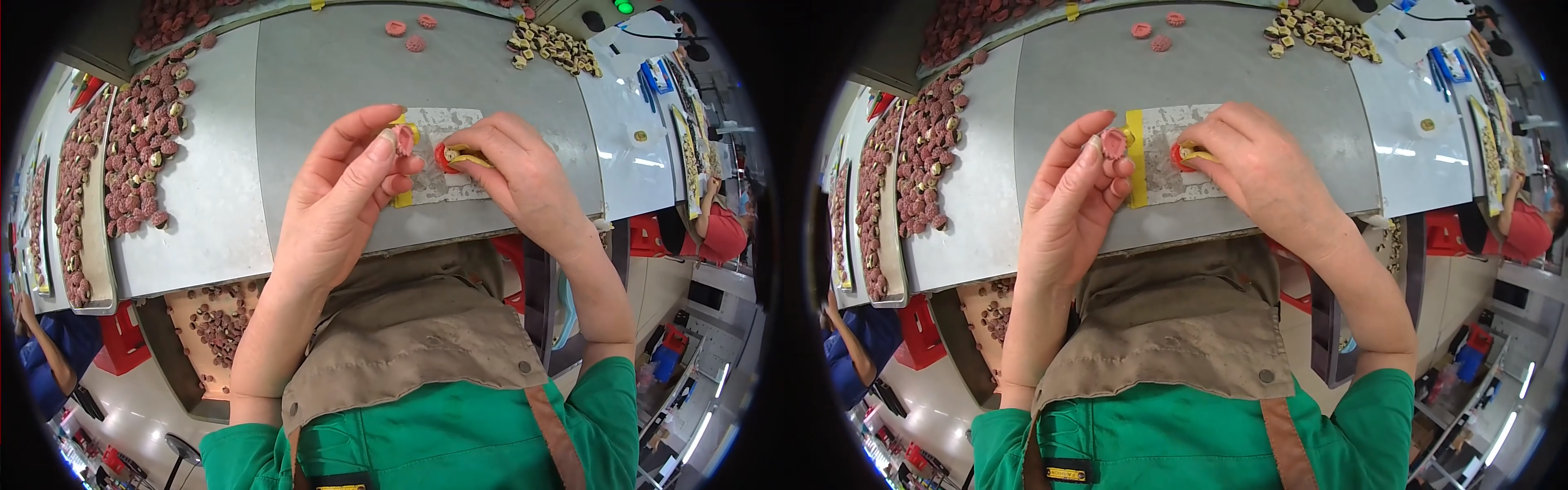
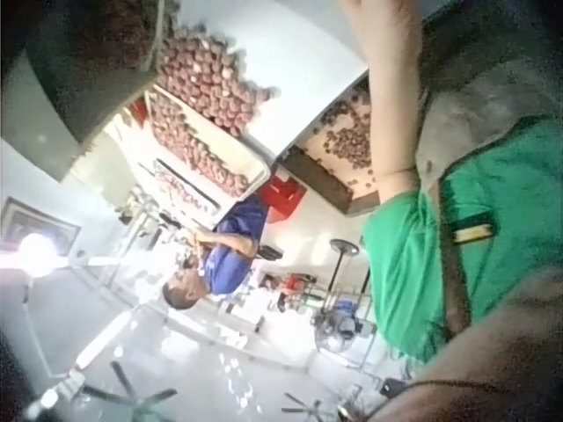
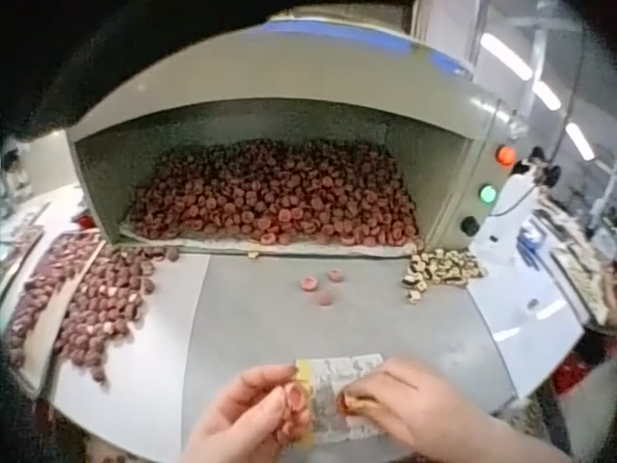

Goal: The person assembles small figurine heads by applying adhesive to components by hand, joining the face and hair pieces together, and placing the assembled pieces onto a tray.

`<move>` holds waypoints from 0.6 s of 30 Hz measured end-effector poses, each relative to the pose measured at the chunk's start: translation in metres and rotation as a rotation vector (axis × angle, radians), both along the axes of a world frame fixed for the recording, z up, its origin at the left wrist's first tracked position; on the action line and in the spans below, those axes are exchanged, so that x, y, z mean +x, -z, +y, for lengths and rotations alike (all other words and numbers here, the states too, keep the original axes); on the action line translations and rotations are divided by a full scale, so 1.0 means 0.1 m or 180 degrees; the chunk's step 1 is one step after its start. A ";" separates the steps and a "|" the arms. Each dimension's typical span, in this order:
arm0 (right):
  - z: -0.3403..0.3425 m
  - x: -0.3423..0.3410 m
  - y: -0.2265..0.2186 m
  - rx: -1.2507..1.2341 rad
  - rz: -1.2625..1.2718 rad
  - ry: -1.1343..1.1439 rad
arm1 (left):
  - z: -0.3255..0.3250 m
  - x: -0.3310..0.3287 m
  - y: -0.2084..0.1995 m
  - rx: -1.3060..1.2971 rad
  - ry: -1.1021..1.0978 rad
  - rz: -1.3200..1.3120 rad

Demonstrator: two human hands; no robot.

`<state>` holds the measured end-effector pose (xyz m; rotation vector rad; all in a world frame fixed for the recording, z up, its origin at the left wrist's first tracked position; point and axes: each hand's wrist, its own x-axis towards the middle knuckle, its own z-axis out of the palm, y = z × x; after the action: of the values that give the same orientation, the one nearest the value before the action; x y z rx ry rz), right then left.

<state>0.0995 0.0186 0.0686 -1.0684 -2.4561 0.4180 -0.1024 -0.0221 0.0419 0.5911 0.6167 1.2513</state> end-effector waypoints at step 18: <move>-0.12 -0.22 0.25 -0.0027 0.1668 0.0073 | -0.02 0.22 0.01 0.0800 -0.0695 0.1357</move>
<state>0.0777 0.0065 0.0439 -0.8554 -1.9771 0.6134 -0.0802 -0.0240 0.0411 1.0378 0.9031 1.4303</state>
